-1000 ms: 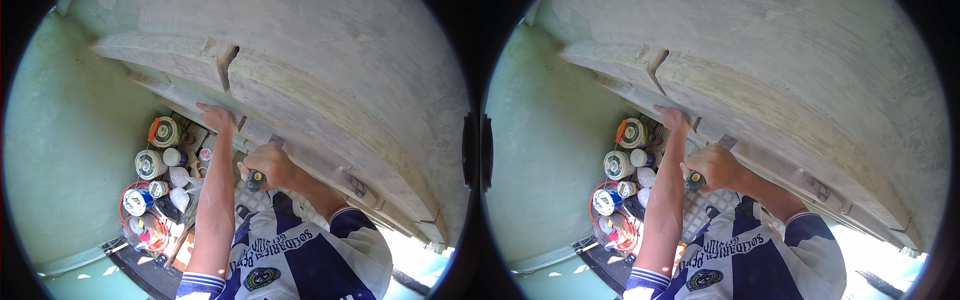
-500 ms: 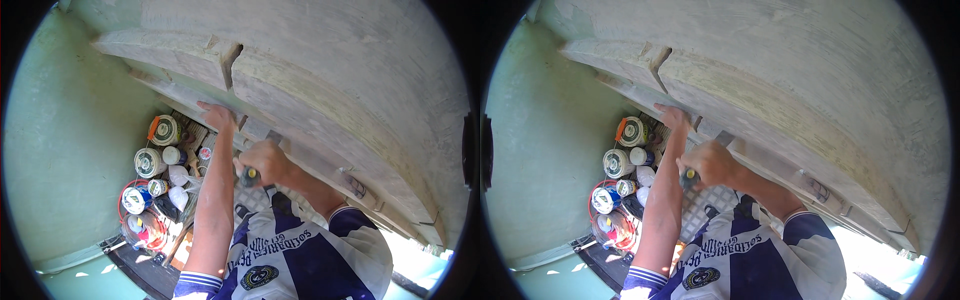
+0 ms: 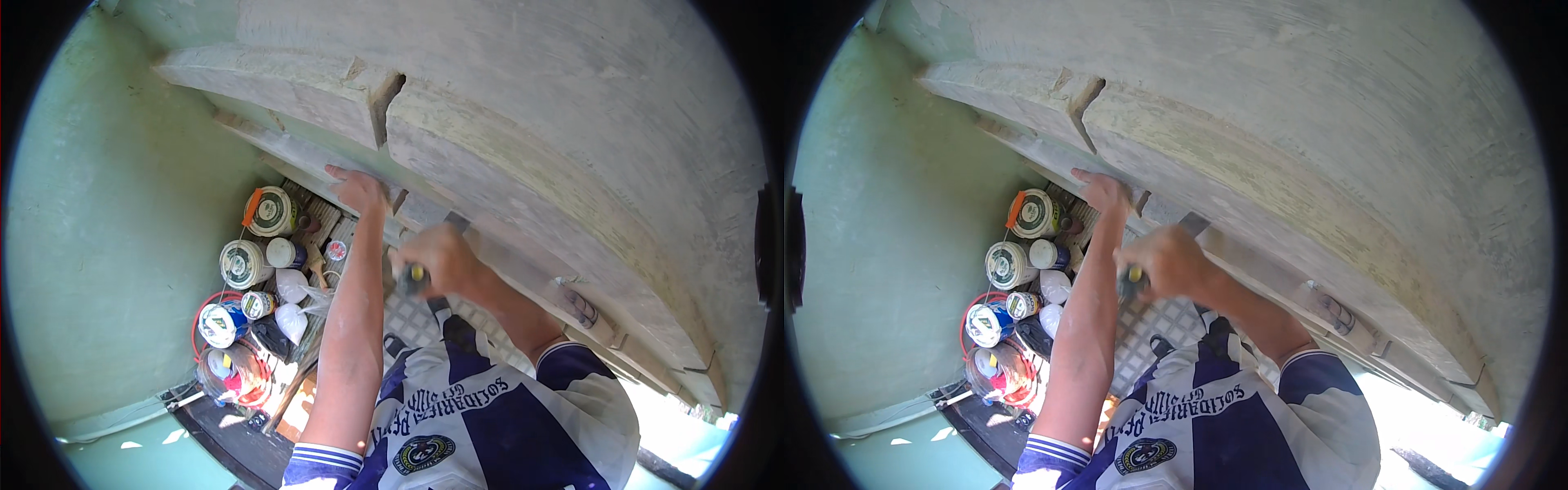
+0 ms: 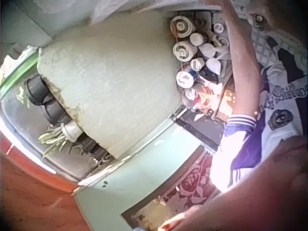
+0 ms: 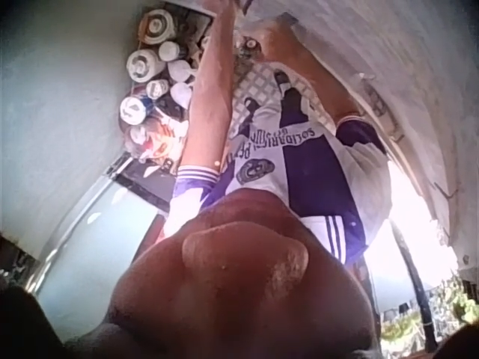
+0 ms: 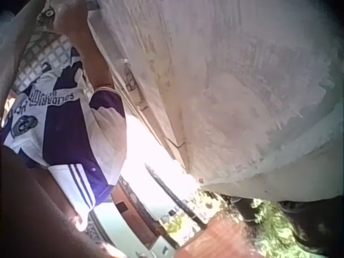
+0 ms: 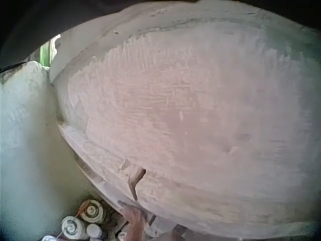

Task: The recorder uses a putty knife to scrape old paint and finish off a wooden beam.

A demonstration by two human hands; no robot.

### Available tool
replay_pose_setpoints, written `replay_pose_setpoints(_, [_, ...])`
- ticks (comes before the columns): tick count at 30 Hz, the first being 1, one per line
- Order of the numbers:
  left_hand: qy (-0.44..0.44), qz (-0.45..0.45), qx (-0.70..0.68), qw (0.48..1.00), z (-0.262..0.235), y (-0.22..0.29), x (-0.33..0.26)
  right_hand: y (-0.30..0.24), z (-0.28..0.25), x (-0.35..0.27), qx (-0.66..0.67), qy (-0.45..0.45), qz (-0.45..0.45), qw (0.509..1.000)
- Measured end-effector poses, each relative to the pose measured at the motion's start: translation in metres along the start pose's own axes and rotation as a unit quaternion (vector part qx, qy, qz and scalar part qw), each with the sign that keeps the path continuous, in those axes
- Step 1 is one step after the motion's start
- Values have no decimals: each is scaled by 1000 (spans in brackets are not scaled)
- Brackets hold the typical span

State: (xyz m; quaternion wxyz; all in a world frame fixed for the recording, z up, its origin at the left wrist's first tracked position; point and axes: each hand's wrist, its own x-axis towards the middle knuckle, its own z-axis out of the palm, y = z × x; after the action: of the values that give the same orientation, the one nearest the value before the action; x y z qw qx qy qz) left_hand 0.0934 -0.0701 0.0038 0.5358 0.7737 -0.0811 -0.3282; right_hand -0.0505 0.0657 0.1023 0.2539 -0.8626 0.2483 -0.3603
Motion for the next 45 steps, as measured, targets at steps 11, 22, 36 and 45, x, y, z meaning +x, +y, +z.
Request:
replay_pose_setpoints(11, [-4, -15, -19, 1000, -3, 8, -10, 8, 14, -1, -19, 31, -14, 999])
replay_pose_setpoints(22, [0, -6, 3, 1000, -3, 14, -22, 18, 9, -4, -2, 42, 35, 998])
replay_pose_setpoints(36, [-1, -12, -23, 1000, -1, 16, -20, 4, -2, -7, 1, 79, -41, 996])
replay_pose_setpoints(45, [-6, -8, -33, 999, 2, -3, 3, -8, -6, 4, -13, 81, -31, 996])
